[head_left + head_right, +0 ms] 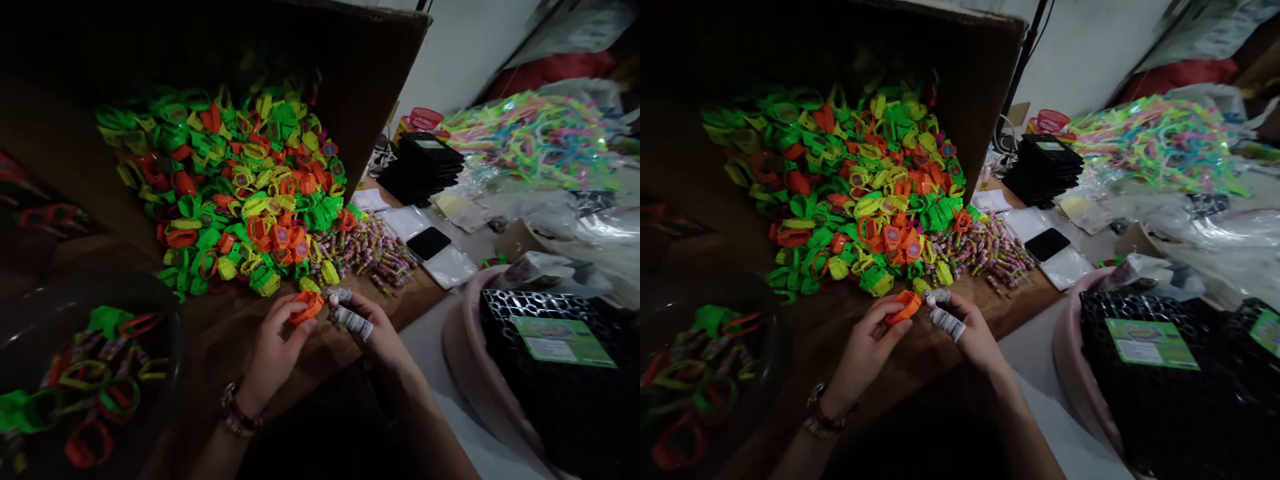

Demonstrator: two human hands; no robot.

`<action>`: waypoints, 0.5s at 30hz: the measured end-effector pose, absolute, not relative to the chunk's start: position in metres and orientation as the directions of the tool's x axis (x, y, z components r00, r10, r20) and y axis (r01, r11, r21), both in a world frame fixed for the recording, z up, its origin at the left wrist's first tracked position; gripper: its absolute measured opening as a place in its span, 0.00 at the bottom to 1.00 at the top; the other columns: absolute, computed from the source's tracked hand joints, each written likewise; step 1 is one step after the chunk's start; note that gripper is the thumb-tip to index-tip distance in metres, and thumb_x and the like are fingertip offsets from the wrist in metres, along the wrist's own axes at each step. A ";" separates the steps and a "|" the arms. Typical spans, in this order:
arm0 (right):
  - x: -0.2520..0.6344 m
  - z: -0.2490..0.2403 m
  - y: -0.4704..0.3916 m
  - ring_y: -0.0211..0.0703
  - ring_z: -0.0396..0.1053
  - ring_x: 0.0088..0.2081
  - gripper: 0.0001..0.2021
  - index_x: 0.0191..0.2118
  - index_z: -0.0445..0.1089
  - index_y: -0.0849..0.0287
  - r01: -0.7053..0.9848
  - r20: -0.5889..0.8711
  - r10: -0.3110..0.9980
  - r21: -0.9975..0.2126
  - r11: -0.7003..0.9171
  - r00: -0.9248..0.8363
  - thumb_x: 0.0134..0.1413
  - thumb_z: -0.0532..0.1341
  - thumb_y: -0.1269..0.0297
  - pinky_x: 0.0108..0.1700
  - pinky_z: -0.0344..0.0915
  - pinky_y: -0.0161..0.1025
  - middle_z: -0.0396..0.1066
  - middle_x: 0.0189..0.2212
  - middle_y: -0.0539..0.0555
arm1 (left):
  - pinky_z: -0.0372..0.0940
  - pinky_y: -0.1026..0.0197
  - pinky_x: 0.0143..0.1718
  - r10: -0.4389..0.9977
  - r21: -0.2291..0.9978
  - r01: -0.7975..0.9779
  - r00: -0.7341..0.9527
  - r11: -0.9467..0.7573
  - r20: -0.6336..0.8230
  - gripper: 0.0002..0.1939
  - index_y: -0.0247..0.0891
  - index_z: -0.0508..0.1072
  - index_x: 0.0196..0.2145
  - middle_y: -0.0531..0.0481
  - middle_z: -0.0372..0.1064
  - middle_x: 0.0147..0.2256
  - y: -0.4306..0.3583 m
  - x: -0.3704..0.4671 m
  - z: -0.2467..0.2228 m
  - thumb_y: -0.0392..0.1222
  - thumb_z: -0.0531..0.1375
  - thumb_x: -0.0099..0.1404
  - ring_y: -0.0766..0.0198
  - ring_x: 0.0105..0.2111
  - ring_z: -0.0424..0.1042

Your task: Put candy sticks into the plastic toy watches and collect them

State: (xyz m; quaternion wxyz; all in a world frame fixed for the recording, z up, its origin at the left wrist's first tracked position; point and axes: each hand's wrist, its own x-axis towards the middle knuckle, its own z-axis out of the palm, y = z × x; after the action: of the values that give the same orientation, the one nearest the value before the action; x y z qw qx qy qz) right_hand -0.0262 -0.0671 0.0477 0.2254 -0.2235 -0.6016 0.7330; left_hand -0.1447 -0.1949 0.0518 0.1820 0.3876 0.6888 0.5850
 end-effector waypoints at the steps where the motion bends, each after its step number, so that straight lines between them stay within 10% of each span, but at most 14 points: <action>1: -0.025 0.053 -0.069 0.43 0.70 0.44 0.14 0.43 0.71 0.56 -0.052 -0.027 0.587 -0.992 -0.116 -0.809 0.50 0.64 0.57 0.48 0.65 0.39 0.74 0.40 0.53 | 0.66 0.57 0.49 0.748 0.935 0.354 -0.627 0.025 0.217 0.07 0.39 0.73 0.37 0.44 0.68 0.46 -0.197 -0.144 0.054 0.42 0.59 0.62 0.59 0.48 0.70; 8: -0.017 0.069 -0.079 0.42 0.66 0.36 0.10 0.40 0.64 0.58 0.044 0.339 0.490 -0.787 0.616 -0.803 0.49 0.54 0.71 0.38 0.64 0.36 0.67 0.34 0.54 | 0.62 0.56 0.51 0.780 0.767 0.635 -0.526 0.095 0.339 0.07 0.42 0.71 0.41 0.47 0.67 0.46 -0.209 -0.142 0.068 0.38 0.54 0.66 0.61 0.48 0.66; 15: -0.020 0.065 -0.088 0.45 0.62 0.33 0.16 0.46 0.61 0.59 0.136 0.477 0.381 -0.471 0.872 -0.792 0.49 0.52 0.75 0.33 0.62 0.38 0.65 0.32 0.55 | 0.62 0.55 0.51 0.816 0.694 0.712 -0.462 0.107 0.349 0.09 0.42 0.70 0.42 0.47 0.66 0.46 -0.214 -0.143 0.075 0.35 0.53 0.67 0.60 0.49 0.64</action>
State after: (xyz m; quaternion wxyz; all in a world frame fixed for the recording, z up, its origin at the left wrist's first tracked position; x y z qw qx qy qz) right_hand -0.0199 -0.0883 0.0653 0.2905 -0.1399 -0.9228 0.2111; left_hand -0.1428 -0.2144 0.0745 0.0606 0.5152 0.7415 0.4256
